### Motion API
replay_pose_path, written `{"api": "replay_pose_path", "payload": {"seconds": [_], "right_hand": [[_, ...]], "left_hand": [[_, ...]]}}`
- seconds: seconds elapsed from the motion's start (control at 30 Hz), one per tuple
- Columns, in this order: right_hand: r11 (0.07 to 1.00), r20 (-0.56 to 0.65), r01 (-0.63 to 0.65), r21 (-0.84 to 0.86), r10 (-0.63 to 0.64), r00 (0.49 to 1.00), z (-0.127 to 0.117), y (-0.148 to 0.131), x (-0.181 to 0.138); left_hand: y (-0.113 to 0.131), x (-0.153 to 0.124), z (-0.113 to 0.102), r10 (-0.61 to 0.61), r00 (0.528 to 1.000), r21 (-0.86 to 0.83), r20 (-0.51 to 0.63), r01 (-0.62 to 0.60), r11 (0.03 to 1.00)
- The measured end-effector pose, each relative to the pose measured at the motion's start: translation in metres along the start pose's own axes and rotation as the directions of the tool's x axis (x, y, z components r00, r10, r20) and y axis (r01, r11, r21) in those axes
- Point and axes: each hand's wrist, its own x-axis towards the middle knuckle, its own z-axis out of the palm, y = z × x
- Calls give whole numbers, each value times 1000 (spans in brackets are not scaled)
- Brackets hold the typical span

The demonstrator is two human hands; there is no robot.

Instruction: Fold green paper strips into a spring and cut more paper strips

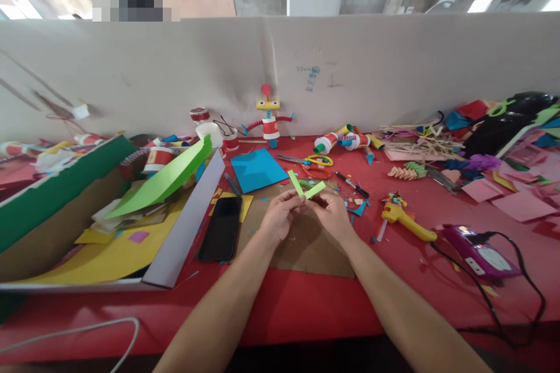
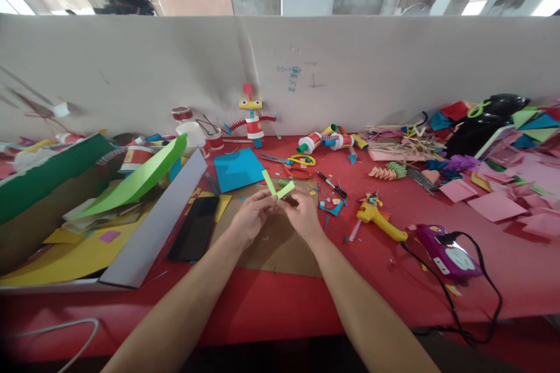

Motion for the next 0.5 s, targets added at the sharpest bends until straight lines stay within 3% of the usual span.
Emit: {"api": "replay_pose_path", "payload": {"seconds": [0.13,0.23,0.5], "right_hand": [[982,40,-97,163,92,995,4,0,-3],[969,21,-155,194,154,988,5,-2,-3],[954,58,-224,197,217,974,1,-1,1]], "left_hand": [[-3,-1,4,110,994,-11,-2,-110,994],[-6,-3,7,156,988,-13,4,-156,988],[-1,-5,7,8,1000,-18,-23,-9,1000]]}}
